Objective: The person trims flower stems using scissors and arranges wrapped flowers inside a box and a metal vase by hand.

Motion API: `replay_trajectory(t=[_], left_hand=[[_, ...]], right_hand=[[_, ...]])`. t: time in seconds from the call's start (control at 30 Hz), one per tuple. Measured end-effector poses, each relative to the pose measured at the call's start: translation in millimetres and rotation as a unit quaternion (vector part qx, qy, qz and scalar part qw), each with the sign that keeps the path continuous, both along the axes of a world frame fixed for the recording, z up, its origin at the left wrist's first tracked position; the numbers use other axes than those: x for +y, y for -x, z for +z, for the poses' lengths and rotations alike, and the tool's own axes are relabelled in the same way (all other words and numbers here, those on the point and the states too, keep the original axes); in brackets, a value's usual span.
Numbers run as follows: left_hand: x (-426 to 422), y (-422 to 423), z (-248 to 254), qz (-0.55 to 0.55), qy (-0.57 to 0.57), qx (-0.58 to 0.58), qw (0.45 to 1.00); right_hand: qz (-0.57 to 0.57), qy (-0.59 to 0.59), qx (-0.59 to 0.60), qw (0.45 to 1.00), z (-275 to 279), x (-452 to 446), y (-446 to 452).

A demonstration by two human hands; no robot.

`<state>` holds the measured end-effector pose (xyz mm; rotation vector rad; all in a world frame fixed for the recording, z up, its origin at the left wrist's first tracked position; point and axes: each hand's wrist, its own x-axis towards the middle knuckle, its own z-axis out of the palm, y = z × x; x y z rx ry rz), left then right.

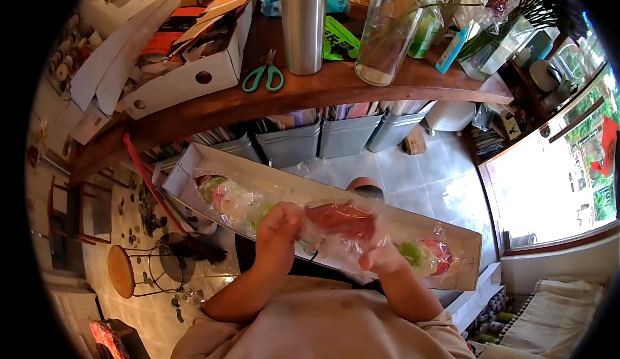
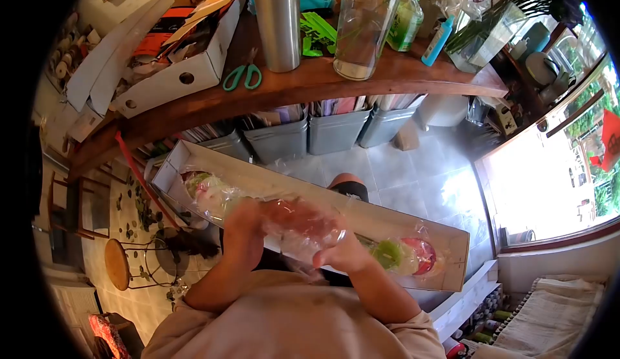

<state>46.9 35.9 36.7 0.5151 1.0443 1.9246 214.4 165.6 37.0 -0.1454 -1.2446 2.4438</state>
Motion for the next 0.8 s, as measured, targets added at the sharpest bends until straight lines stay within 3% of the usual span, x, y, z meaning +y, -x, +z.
replay_trajectory(t=[0.1, 0.23, 0.43, 0.57, 0.73, 0.8], left_hand=[[-6, -8, 22, 0.008, 0.063, 0.004, 0.998], [-12, -3, 14, -0.056, 0.089, -0.023, 0.994], [-13, 4, -31, -0.172, -0.127, 0.029, 0.976], [-17, 18, -23, -0.272, -0.144, 0.094, 0.947], [-23, 23, -12, -0.269, -0.075, 0.075, 0.957], [-19, 31, -7, -0.274, -0.058, 0.104, 0.954]], right_hand=[[-0.067, -0.035, -0.030, 0.997, -12, -13, 1], [-0.112, 0.092, -0.027, 0.989, -12, -22, 8], [-0.180, 0.208, -0.033, 0.961, -20, -23, -4], [-0.185, 0.205, -0.043, 0.960, -14, -25, -10], [-0.170, 0.103, -0.032, 0.980, 0, -27, -17], [-0.215, 0.153, 0.005, 0.964, -8, -35, -21]])
